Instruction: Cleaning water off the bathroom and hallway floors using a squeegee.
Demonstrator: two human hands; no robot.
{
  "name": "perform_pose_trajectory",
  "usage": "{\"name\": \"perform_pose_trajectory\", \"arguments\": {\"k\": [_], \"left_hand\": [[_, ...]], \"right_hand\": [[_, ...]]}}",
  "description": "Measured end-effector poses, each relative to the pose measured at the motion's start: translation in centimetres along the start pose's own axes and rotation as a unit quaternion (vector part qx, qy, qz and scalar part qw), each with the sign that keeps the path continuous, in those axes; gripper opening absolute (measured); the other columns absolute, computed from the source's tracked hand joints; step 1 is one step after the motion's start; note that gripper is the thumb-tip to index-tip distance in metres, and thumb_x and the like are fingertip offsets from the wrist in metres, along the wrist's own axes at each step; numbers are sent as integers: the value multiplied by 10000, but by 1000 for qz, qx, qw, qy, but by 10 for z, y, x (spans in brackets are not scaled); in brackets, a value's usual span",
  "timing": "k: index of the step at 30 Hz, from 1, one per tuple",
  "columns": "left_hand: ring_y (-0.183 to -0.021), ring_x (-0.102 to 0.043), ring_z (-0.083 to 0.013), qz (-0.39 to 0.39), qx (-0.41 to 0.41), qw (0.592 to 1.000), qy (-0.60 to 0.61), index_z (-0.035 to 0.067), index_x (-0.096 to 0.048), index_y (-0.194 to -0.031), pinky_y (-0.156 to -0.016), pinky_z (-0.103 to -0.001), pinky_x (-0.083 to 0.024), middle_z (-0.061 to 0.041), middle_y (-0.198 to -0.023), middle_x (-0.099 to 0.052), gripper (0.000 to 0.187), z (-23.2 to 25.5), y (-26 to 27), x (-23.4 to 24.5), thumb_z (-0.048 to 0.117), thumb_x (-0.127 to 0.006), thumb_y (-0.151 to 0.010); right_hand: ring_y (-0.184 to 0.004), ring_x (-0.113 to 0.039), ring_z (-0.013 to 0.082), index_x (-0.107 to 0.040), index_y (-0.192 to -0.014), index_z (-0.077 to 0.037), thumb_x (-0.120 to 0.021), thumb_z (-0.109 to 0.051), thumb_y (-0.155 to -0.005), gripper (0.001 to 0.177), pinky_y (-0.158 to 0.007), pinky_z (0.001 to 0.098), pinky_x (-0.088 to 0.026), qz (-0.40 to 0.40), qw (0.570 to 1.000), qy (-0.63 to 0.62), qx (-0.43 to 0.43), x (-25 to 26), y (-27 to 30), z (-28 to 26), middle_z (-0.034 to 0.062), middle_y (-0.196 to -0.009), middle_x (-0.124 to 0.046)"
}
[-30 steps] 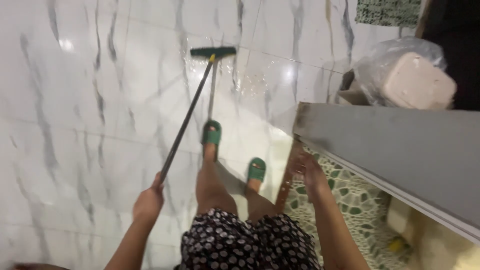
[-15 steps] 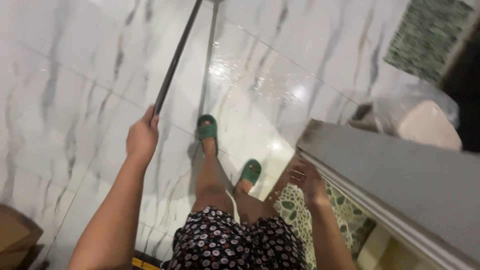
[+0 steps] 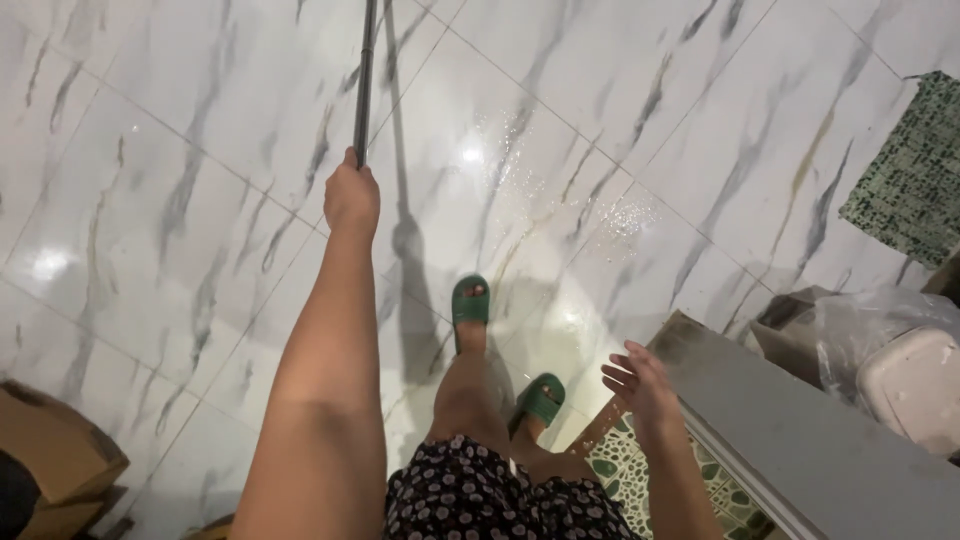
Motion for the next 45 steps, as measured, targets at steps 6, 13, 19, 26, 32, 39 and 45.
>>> {"name": "perform_pose_trajectory", "arguments": {"k": [6, 13, 19, 26, 32, 39, 45], "left_hand": [[-1127, -669, -373, -57, -16, 996, -60, 219, -452, -1534, -981, -508, -513, -185, -1220, -696, 519, 9, -42, -43, 221, -457, -1015], [-1138, -652, -417, -79, -65, 993, -61, 142, -468, -1512, -968, -549, -508, -226, -1207, -695, 459, -30, 37, -110, 223, -401, -1066], [-1099, -659, -423, -107, -48, 990, -74, 211, -385, -1577, -937, -557, -512, -235, -1155, -699, 573, -101, 173, -136, 194, -506, -1017], [-1126, -662, -408, -159, 10, 982, -99, 250, -383, -1576, -955, -543, -515, -219, -1181, -702, 547, -173, 341, -163, 246, -457, -1034], [-1155, -641, -428, -144, 0, 987, -78, 229, -428, -1555, -985, -550, -496, -241, -1232, -680, 544, -211, 468, -152, 236, -460, -1011], [-1171, -639, -380, -162, 45, 984, -51, 323, -548, -1452, -983, -526, -505, -165, -1240, -686, 485, -182, 509, -83, 311, -533, -967], [-1134, -664, -370, -122, -65, 987, -84, 219, -486, -1508, -956, -525, -522, -173, -1183, -712, 489, -100, 411, -117, 268, -487, -1022]], "right_hand": [[-1248, -608, 380, -413, -1478, 42, -465, -272, -1010, 567, -1076, 452, -484, -37, 999, -11, 7, -53, 14, -28, 287, -1409, -553], [-1239, -621, 376, -434, -1468, 25, -427, -260, -1019, 532, -1068, 440, -507, -12, 1000, 19, -3, -17, 21, -2, 276, -1402, -559], [-1214, -642, 381, -441, -1476, 5, -372, -318, -1038, 549, -1046, 452, -531, -81, 994, 24, 75, 30, 14, 28, 276, -1384, -579], [-1054, -645, 299, -464, -1465, -41, -510, -270, -1021, 503, -912, 409, -545, -99, 993, 47, 54, 117, 37, 72, 199, -1246, -608], [-1043, -661, 260, -464, -1454, -10, -457, -243, -1048, 468, -939, 373, -569, -144, 984, 62, 80, 162, 76, 97, 195, -1202, -632], [-1060, -648, 269, -456, -1464, -9, -456, -248, -1055, 473, -955, 386, -559, -138, 986, 39, 88, 170, 103, 83, 218, -1248, -599], [-1094, -664, 291, -426, -1464, 2, -458, -252, -1045, 492, -969, 390, -563, -88, 993, 27, 77, 183, 104, 87, 209, -1314, -580]]}}
Point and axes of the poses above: each hand's wrist, its own y-axis away from the middle knuckle, its own x-axis out of the back of the hand, z = x × y, the point moved 10 cm from there along -y, towards the middle knuckle
